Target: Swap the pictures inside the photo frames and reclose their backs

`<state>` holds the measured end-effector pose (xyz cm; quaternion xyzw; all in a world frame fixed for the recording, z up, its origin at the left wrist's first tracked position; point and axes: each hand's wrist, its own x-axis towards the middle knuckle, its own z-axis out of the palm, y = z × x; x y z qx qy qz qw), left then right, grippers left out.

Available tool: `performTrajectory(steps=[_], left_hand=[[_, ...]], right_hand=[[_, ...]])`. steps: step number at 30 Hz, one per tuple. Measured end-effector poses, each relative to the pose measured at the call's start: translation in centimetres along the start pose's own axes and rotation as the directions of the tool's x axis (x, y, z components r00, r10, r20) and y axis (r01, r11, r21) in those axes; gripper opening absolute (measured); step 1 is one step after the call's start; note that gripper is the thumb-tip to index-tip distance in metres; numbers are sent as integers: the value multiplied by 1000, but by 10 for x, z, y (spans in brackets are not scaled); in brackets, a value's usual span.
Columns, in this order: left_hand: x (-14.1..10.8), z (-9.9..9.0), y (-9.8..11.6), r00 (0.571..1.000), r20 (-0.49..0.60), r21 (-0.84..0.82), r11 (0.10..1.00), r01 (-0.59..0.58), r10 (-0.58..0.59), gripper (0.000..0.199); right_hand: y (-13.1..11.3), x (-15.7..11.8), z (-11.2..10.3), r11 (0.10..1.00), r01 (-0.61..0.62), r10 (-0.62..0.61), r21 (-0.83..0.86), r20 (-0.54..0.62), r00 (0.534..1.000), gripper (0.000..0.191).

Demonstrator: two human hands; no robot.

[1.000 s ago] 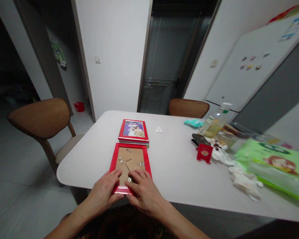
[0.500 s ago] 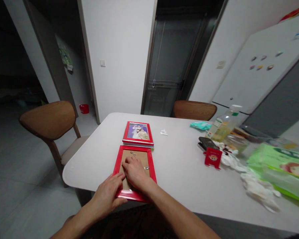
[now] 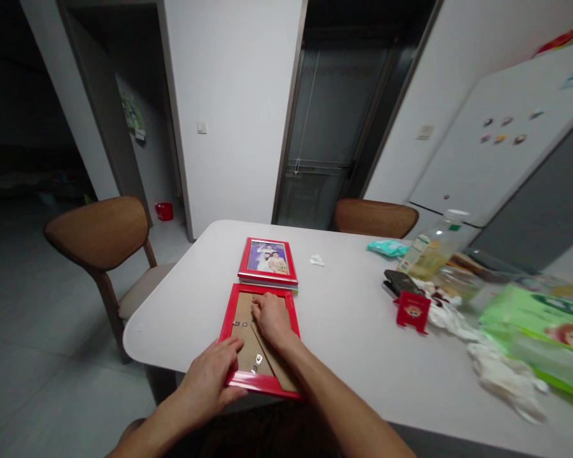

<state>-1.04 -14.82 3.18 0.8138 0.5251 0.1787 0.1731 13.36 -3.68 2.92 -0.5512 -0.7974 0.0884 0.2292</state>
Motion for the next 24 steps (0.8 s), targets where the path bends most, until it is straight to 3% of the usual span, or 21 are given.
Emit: performTrajectory(steps=[7,12,15,18,22,24], left_hand=[[1,-2,3,999,15,14,999,30,-30,53],[0,-3,5,999,13,17,999,29,-29,39],[-2,-7,6,999,18,21,999,30,-31,36],[-2,-7,12,999,33,49,998,27,-29,45],[4,7,27,998,39,94,994,-56,53,57],[11,16,34,993,51,107,988,-110,106,52]], right_hand=[[15,30,12,971,-230,230,-63,-13,973,31],[18,38,16,952,-293,290,-88,-45,956,30],[19,38,12,959,-276,272,-60,-64,960,26],[21,33,3,978,-209,209,0,-70,975,23],[27,13,-17,992,-109,114,60,-93,989,19],[33,-1,-27,992,-96,107,85,-128,986,21]])
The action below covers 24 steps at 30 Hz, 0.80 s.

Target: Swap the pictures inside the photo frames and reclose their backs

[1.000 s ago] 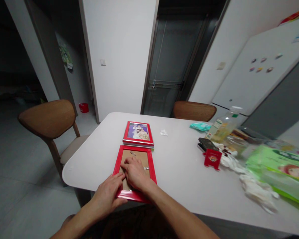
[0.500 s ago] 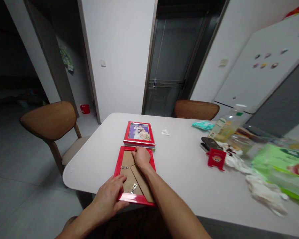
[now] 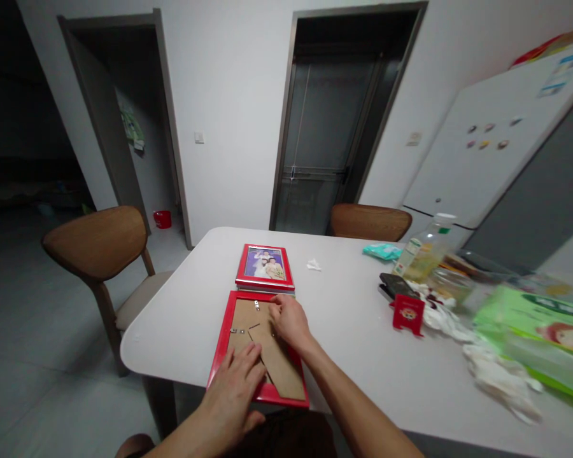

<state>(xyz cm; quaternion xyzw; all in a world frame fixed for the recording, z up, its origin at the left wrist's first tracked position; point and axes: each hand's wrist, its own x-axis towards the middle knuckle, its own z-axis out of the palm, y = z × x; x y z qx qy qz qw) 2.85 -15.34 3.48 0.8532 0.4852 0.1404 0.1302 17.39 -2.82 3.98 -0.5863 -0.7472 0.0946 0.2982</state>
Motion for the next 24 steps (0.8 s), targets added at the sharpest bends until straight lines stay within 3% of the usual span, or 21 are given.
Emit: performTrajectory(steps=[2,4,6,8,10,13,16,20,22,24], left_hand=[[6,5,4,1000,19,5,1000,-23,23,43],[8,5,7,999,26,-16,1000,-26,27,38],[6,-2,10,1000,2,-69,997,-26,26,37],[2,-14,17,998,-65,-164,986,-39,28,32],[0,-26,28,984,-181,-321,946,-56,-3,22],[0,-36,47,922,-368,-604,785,-137,-122,13],[7,-40,60,889,-411,-776,589,-226,-200,20],[26,-48,60,883,-372,-883,403,-242,-285,44],[38,-48,55,909,-324,-917,324,-234,-260,53],[50,-39,50,953,-255,-942,265,-206,-162,53]], right_hand=[[9,-11,-11,994,-43,47,100,-46,998,24],[17,-22,-20,941,-136,168,311,-80,982,28],[22,-34,-26,786,-243,342,569,-72,937,31],[18,-48,-28,553,-309,475,774,11,880,33],[5,-62,-25,343,-329,467,880,144,873,33],[-22,-78,-15,149,-406,284,902,354,891,34],[-34,-84,-12,30,-386,310,922,358,881,35],[-5,-79,-34,-16,-223,479,975,203,854,42],[25,-75,-53,67,-283,518,957,209,829,51],[58,-69,-72,230,-370,596,900,170,784,56]])
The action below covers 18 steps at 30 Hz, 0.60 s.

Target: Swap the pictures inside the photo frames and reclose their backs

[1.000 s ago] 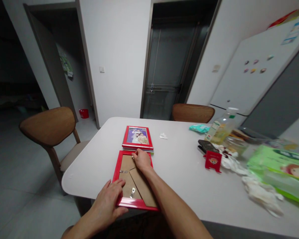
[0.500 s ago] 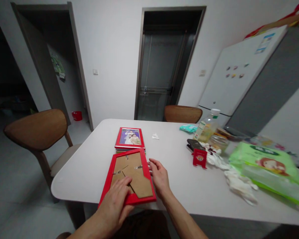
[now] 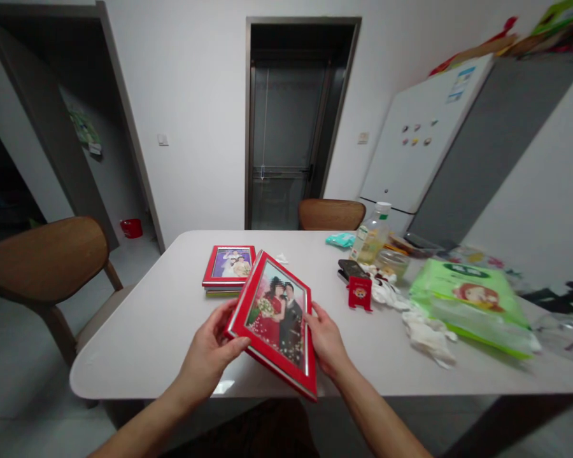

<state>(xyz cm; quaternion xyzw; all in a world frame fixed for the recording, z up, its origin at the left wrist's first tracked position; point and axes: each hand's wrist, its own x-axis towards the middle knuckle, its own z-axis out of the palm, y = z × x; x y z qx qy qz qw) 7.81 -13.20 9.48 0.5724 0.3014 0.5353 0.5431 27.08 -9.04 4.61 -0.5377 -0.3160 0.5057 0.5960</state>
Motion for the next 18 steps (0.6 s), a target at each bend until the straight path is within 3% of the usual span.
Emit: performTrajectory(steps=[2,4,8,10,12,18], left_hand=[[6,4,-20,994,96,-13,998,60,-59,55],[8,12,-43,982,142,45,991,123,-129,57],[12,25,-74,975,168,416,907,66,-148,51],[16,28,-80,979,159,591,806,7,-125,50],[22,31,-81,981,153,672,740,-16,-118,49],[29,32,-81,976,154,712,702,1,-157,45]], right_hand=[[-9,21,-27,966,79,-95,-246,-52,994,52],[-14,41,-49,852,147,-190,-503,-36,981,46],[-16,69,-73,450,177,-315,-875,30,949,36],[-13,78,-77,344,159,-326,-926,41,944,34],[-11,85,-79,317,143,-323,-938,35,946,33],[-4,93,-81,188,115,-328,-975,48,943,33]])
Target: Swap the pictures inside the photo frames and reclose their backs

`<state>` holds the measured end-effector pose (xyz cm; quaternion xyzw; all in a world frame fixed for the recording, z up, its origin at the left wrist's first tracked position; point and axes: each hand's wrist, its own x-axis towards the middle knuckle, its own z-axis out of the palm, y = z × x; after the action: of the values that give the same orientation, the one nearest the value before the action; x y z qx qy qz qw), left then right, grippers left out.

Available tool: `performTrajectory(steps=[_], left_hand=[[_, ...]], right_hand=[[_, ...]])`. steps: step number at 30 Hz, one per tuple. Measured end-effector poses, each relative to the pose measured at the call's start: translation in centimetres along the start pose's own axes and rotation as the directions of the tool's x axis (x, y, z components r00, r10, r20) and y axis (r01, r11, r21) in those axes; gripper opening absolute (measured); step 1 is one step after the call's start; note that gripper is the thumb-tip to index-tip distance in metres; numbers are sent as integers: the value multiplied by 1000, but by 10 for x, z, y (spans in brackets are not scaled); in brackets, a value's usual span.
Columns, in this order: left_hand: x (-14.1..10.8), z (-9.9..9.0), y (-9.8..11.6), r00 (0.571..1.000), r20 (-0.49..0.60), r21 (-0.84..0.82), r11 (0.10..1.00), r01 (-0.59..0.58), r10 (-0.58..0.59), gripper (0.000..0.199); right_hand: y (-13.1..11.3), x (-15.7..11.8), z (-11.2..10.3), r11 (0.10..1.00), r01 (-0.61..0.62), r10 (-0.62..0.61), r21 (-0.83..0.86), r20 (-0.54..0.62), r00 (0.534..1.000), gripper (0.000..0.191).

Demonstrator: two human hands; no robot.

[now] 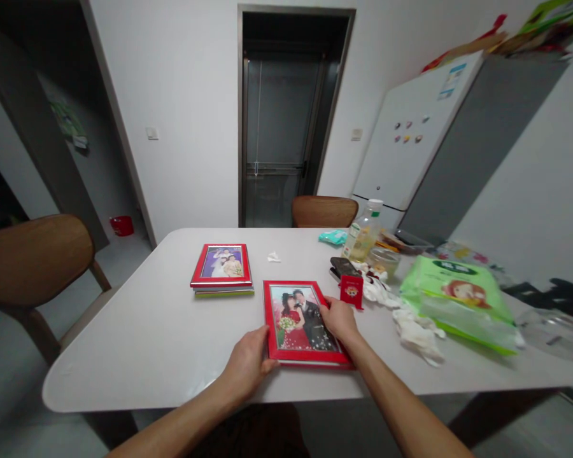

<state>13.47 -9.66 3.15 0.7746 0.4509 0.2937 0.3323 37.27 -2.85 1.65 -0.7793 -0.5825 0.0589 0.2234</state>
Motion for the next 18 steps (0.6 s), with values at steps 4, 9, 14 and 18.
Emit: performTrajectory(steps=[4,9,14,18], left_hand=[[-3,-11,-12,997,-59,-107,994,34,-41,56],[11,-52,-48,917,-258,-441,882,168,-304,55],[21,-83,-80,816,-336,-614,766,189,-470,39],[12,-89,-90,763,-320,-752,640,157,-562,36]], right_hand=[[-11,-2,2,997,49,-50,-68,-18,999,32],[-86,-8,21,915,400,-402,-44,-159,902,33],[-184,-8,54,766,641,-643,-48,-75,762,44],[-217,-4,61,732,673,-677,-107,-3,736,23]])
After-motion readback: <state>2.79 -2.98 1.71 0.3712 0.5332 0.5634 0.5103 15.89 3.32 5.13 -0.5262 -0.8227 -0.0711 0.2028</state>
